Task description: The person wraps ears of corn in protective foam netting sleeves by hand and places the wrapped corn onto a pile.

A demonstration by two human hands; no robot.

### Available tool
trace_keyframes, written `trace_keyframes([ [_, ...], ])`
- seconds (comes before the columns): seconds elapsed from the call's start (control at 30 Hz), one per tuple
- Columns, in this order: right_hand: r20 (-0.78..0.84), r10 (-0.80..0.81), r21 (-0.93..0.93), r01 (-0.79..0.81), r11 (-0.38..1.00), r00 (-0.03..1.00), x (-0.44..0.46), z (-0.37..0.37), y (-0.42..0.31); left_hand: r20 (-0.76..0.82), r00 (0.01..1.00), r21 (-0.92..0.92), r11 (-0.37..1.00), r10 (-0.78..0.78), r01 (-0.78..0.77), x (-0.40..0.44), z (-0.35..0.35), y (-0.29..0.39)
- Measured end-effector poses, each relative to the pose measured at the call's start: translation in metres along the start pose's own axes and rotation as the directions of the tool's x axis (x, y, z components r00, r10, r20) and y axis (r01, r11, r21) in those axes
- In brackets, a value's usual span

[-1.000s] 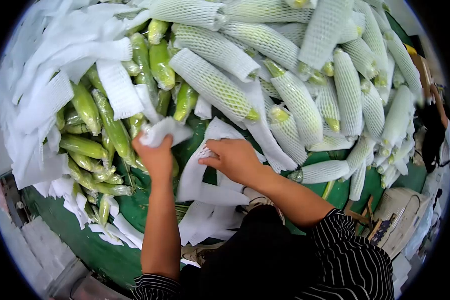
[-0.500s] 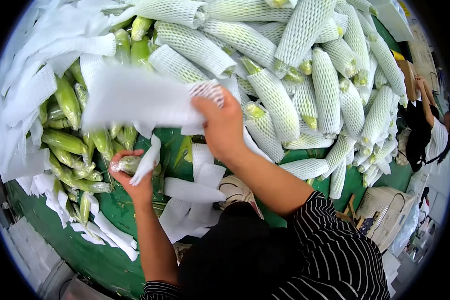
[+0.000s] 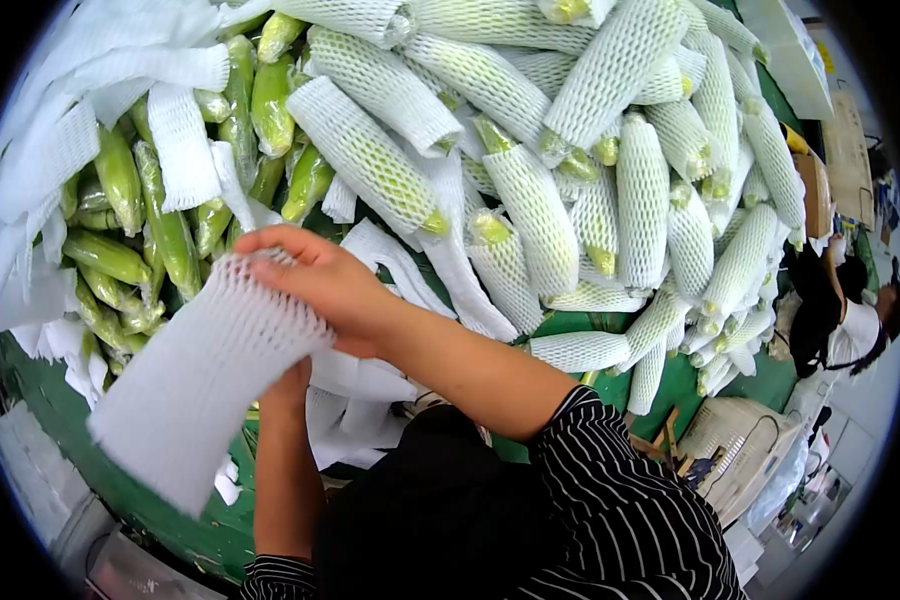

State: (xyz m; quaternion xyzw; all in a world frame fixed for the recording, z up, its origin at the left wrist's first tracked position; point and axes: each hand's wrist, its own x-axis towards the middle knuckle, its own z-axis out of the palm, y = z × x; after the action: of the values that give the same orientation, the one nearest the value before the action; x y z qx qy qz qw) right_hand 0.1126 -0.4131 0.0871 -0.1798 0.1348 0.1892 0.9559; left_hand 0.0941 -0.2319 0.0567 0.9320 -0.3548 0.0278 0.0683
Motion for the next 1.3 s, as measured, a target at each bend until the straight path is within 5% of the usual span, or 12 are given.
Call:
trace_keyframes([
  [0.1,-0.144,-0.054,-0.144,0.034,0.989,0.988,0.013,-0.02,0.015,-0.061,0.951,-0.228,0.932,-0.302,0.281,-0.04,0.031,-0.034],
  [0.2,-0.094,-0.016,0.003,0.016,1.0,0.995,0.018,-0.012,0.019,0.135,0.808,-0.527,0.649,-0.574,0.549,-0.024,0.001,-0.001],
  [0.27,-0.045,-0.008,0.06,0.011,0.998,0.999,0.018,-0.006,0.011,0.256,0.654,-0.885,0.1,-0.712,0.454,-0.011,-0.014,0.018],
  [0.33,-0.071,0.01,-0.091,-0.016,0.996,0.997,0.02,-0.011,0.004,0.424,0.584,-0.903,-0.376,-0.692,0.209,0.003,-0.027,0.031],
  [0.5,-0.273,-0.057,-0.129,0.023,0.991,0.96,0.013,-0.018,0.006,0.594,0.627,-0.594,-0.801,-0.504,-0.081,0.014,-0.02,0.028],
  [0.67,-0.29,-0.08,-0.25,0.005,0.968,0.954,0.019,-0.033,0.028,0.412,0.837,-0.436,-0.884,-0.362,-0.168,0.002,-0.002,0.027],
  [0.8,-0.29,-0.094,-0.26,0.016,0.965,0.952,0.034,-0.063,0.051,0.568,0.637,-0.498,-0.834,-0.521,-0.237,0.003,0.022,0.019],
  [0.9,-0.253,-0.173,-0.438,0.047,0.898,0.952,0.04,-0.071,0.057,0.577,0.671,-0.572,-0.817,-0.466,-0.076,0.005,0.012,0.006],
  [0.93,-0.226,-0.186,-0.48,0.057,0.876,0.956,0.035,-0.064,0.05,0.694,0.518,-0.553,-0.831,-0.5,-0.061,0.017,-0.001,0.015],
  [1.0,-0.168,-0.237,-0.674,0.064,0.736,0.957,0.02,-0.049,0.04,0.427,0.669,-0.843,-0.536,-0.609,0.05,-0.002,0.019,0.018],
  [1.07,-0.225,-0.238,-0.566,0.072,0.821,0.945,0.019,-0.055,0.045,0.701,0.452,-0.633,-0.773,-0.551,0.039,0.001,0.036,0.016],
  [1.3,-0.232,-0.278,-0.502,0.129,0.855,0.932,0.034,-0.094,0.059,0.607,0.556,-0.746,-0.649,-0.568,0.151,-0.012,0.104,-0.013],
])
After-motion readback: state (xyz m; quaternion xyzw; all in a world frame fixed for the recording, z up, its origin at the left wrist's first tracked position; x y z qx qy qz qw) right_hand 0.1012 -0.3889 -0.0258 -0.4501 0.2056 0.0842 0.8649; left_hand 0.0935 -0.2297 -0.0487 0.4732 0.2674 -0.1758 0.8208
